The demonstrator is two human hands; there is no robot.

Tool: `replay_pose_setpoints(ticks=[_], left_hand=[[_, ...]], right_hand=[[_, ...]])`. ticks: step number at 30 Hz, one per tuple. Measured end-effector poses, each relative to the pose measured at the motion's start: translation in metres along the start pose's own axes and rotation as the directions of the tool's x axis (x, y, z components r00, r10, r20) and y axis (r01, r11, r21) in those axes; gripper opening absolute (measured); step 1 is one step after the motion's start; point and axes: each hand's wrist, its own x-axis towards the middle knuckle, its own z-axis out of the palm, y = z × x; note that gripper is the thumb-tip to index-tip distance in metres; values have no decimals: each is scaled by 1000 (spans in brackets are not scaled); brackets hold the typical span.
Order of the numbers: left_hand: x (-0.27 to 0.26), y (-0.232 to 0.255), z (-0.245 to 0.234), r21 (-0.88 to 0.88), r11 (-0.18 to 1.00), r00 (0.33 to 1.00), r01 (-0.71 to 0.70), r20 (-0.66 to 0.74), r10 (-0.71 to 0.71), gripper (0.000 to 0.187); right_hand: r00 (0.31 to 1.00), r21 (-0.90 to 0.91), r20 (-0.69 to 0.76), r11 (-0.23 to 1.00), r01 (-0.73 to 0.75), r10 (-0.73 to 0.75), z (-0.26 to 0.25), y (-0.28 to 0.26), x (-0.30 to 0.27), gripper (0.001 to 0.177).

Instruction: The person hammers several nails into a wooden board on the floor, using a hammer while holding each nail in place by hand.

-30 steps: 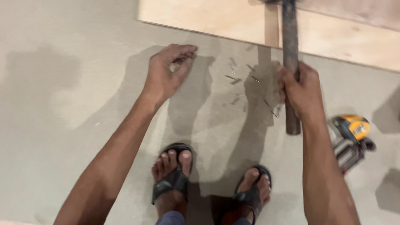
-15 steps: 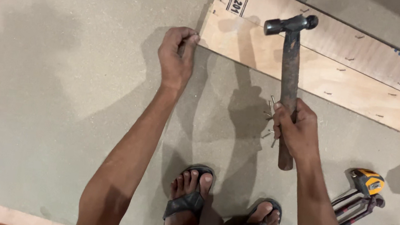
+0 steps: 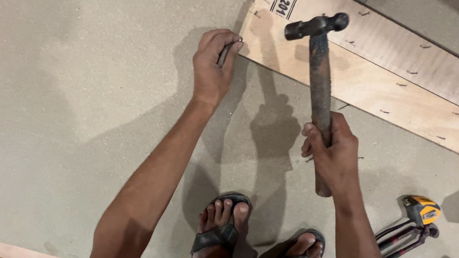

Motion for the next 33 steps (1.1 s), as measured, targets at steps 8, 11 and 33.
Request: replay_pose_setpoints(ticks=[8,11,33], left_hand=[[4,7,-2,81,996,998,-48,45,45,12],[0,6,-1,38,999,999,14,28,-15,13],[0,5,-6,28,999,999,-29,30,28,13]], right_hand=[[968,-471,-34,858,204,-249,5,-30,-17,27],[910,-439,-60,830,344,-409,5,-37,-31,35],[925,-562,115,744,361,-362,27,-6,-2,27]])
